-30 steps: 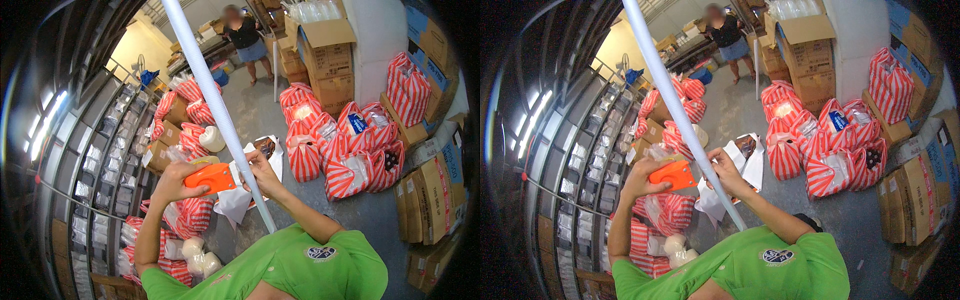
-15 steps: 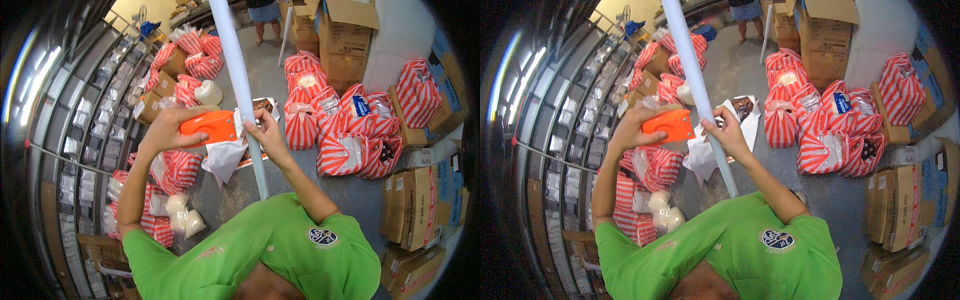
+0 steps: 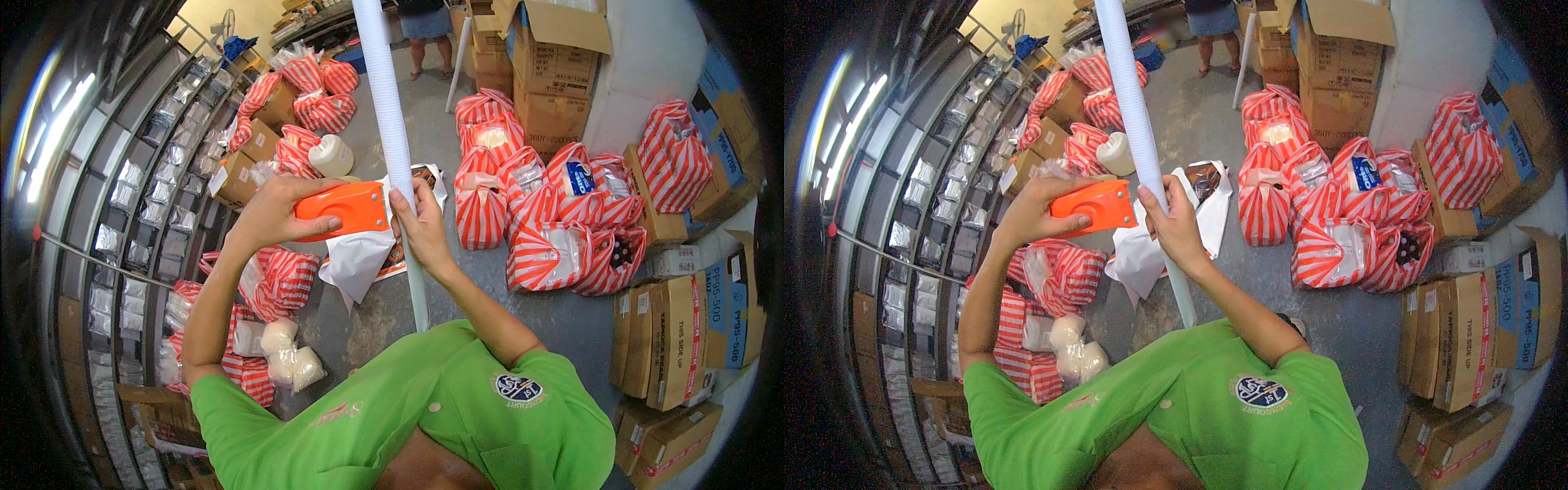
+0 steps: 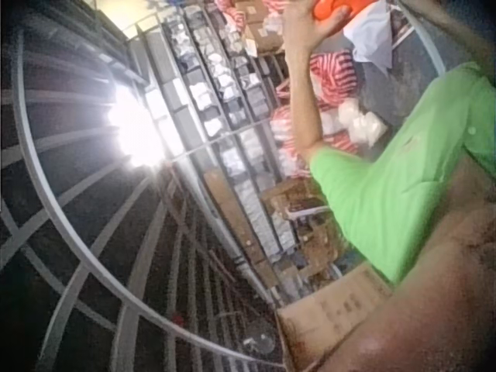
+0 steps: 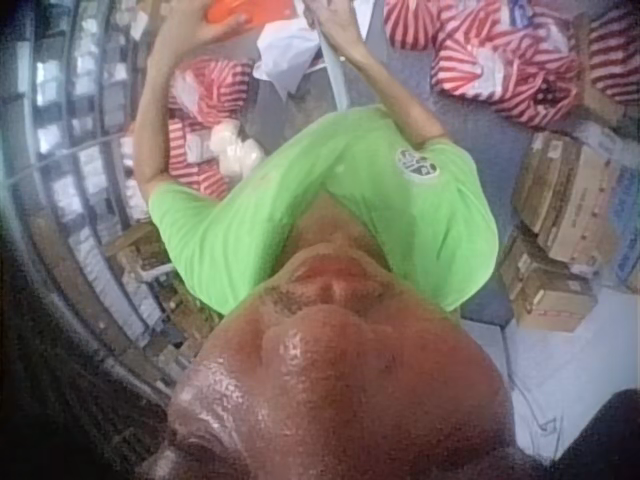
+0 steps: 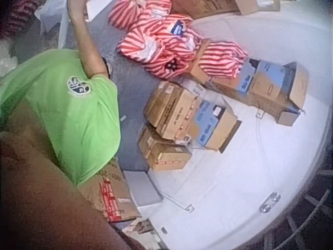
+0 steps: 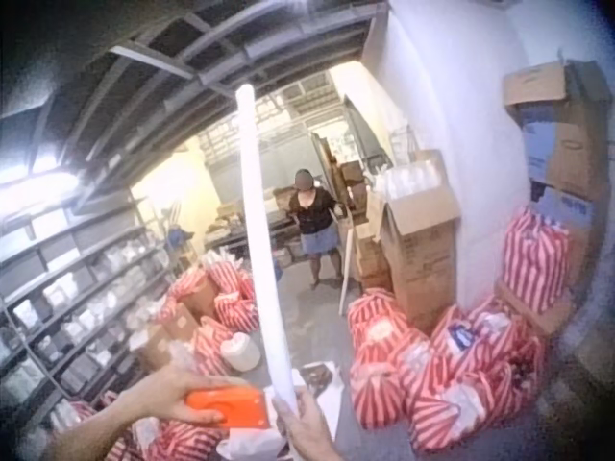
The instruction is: The person assembles a banner stand by inserting a white pole into a base and attaching a printed banner. They then use a stapler to secure the banner to the pole.
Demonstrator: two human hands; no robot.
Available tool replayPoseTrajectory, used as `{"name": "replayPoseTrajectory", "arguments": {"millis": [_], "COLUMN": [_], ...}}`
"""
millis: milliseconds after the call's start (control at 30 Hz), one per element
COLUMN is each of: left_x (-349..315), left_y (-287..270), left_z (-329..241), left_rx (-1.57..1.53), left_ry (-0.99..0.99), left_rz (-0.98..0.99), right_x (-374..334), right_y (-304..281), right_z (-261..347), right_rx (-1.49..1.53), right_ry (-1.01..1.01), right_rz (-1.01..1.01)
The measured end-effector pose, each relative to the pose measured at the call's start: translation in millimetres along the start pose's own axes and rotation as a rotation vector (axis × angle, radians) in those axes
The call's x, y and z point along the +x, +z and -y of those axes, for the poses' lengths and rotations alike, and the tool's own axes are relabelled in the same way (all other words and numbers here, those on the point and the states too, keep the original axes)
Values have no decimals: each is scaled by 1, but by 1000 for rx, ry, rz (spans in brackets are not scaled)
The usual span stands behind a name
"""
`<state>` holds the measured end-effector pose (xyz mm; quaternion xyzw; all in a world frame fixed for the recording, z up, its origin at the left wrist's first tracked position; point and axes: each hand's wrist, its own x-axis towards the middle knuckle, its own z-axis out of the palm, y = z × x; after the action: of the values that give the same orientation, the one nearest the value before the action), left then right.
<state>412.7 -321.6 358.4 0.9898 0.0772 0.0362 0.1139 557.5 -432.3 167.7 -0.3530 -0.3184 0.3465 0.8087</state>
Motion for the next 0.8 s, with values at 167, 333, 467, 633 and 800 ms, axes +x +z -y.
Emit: {"name": "replayPoseTrajectory", "arguments": {"millis": [167, 333, 467, 633, 800], "left_x": [-7, -17, -24, -23, -8], "left_y": [7, -3, -2, 0, 4], "left_z": [11, 13, 19, 13, 8], "left_rx": [-12, 23, 62, 82, 146], "left_ry": [7, -67, -28, -32, 25], "left_rz": [-47, -2, -60, -116, -188], "right_x": [-5, -5, -1, 5, 2], "right_y": [1, -4, -11, -16, -31], "right_z": [13, 26, 27, 35, 29], "right_rx": [14, 106, 171, 263, -42], "right_ry": [-18, 6, 78, 98, 117], "right_rz": [19, 116, 180, 294, 160]}}
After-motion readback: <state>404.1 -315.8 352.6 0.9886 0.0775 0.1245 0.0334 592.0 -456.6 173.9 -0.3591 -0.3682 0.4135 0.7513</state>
